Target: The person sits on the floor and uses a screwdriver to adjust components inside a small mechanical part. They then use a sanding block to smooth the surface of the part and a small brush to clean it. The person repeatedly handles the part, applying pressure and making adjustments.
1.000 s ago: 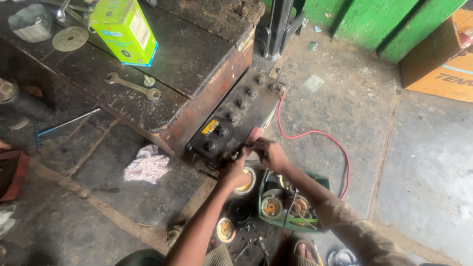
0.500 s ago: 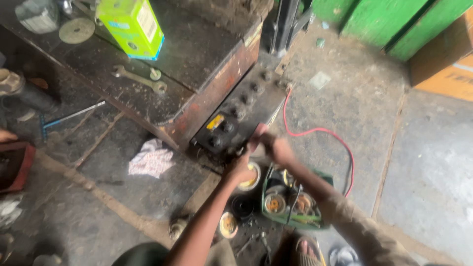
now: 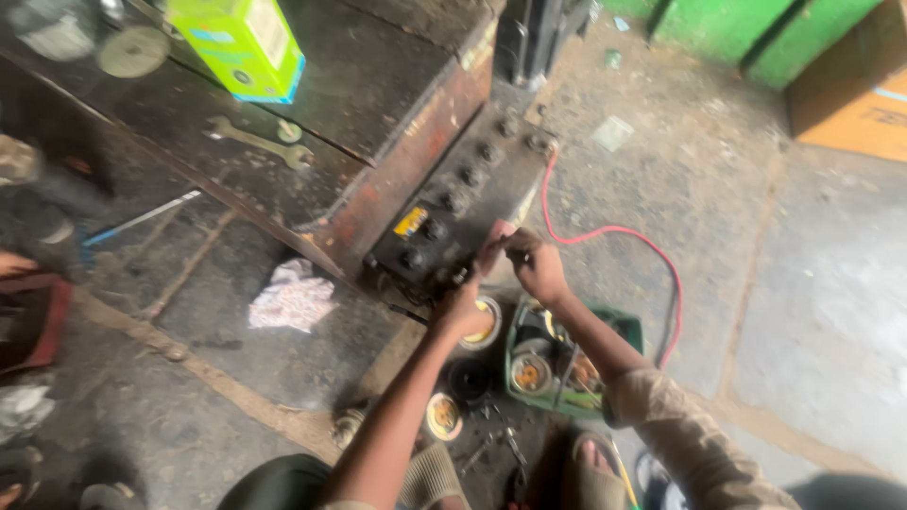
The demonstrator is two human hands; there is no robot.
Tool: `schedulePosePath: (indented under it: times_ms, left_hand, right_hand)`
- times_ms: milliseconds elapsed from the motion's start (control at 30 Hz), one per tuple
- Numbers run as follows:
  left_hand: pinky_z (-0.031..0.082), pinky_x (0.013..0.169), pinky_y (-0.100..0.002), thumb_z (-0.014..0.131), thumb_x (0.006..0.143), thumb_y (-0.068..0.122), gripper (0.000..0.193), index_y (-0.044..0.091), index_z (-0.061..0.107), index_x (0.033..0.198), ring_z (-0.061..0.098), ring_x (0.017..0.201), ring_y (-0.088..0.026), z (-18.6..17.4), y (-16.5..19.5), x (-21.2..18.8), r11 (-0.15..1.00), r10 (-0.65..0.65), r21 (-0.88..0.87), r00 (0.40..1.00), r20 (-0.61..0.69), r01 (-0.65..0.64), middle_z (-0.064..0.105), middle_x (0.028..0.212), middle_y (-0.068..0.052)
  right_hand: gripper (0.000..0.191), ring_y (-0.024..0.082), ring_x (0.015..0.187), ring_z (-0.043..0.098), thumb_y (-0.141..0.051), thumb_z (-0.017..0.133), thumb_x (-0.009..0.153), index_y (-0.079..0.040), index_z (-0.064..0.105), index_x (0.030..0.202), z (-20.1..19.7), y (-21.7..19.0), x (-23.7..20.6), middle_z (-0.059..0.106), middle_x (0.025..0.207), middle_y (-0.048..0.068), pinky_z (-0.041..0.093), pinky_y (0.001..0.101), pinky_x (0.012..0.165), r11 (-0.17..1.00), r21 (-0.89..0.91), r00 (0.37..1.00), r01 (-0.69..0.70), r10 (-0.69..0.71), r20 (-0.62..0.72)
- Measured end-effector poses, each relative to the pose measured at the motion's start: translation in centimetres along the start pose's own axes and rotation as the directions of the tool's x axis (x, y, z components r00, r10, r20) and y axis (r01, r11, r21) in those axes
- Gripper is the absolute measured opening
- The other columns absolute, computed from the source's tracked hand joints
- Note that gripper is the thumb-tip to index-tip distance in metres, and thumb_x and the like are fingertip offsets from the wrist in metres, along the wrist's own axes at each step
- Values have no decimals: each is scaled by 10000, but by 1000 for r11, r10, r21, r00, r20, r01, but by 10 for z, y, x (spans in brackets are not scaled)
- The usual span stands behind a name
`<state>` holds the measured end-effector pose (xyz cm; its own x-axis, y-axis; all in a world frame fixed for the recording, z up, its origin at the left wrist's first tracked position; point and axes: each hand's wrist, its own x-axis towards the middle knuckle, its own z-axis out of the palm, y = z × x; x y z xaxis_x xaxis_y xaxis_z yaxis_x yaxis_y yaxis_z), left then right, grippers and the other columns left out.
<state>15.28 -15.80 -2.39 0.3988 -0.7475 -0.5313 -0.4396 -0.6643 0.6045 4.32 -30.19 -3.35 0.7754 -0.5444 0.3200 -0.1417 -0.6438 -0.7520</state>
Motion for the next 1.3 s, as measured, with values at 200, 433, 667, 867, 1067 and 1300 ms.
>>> schedulePosePath:
  times_ms: [200, 433, 667, 867, 1067, 1300]
  left_hand:
    - [498, 1052, -378, 710, 733, 90, 1081, 232, 151, 1648, 603, 1269, -323, 6, -7, -1, 983, 142, -110, 988, -61, -148, 568, 1445, -211]
    - [598, 752, -260, 680, 808, 15, 741, 86, 502, 1524, 745, 913, -168, -9, 20, -47, 804, -10, -595, 1000, 4, 10, 783, 1150, -179]
    - [635, 770, -310, 707, 787, 68, 367, 36, 713, 1152, 768, 840, -156, -2, 27, -139, 471, 13, -882, 1000, -12, -17, 788, 995, -100]
    - [586, 739, -314, 743, 811, 108, 319, -23, 753, 1102, 737, 841, -198, 40, 13, -197, 463, -15, -877, 988, -151, -127, 788, 984, -139]
    - [586, 813, -343, 698, 799, 92, 385, -22, 696, 1167, 730, 907, -214, 57, 14, -209, 435, -75, -898, 992, -103, -60, 758, 1031, -137]
    - [543, 981, -380, 705, 853, 131, 556, -26, 510, 1349, 665, 1100, -226, 66, 17, -207, 464, -112, -881, 981, -158, -89, 635, 1222, -147]
  right_hand:
    - [312, 66, 706, 508, -68, 613, 979, -103, 655, 1286, -29, -67, -70, 615, 815, 40, 455, 251, 632, 882, 337, 937, -328, 350, -5]
    - [167, 97, 618, 547, -162, 721, 972, -14, 746, 1046, -43, -118, -110, 668, 685, 82, 465, 279, 576, 874, 153, 863, -462, 482, -150]
    - [208, 152, 745, 714, -82, 734, 902, -15, 754, 1098, -80, -178, -144, 771, 887, 110, 558, 301, 663, 995, -10, 959, -99, 92, -266]
    - [277, 288, 808, 720, 40, 656, 885, -23, 742, 1140, -100, -219, -174, 713, 908, 131, 565, 357, 726, 990, -135, 998, -41, 34, -56]
    - [270, 324, 955, 685, 25, 719, 761, -53, 740, 1019, -89, -220, -189, 684, 1101, 114, 574, 421, 776, 915, -362, 973, 178, -218, -72]
    - [343, 280, 948, 679, -71, 743, 743, -42, 755, 1085, -87, -216, -199, 695, 1118, 85, 563, 400, 779, 837, -490, 969, 242, -233, 79]
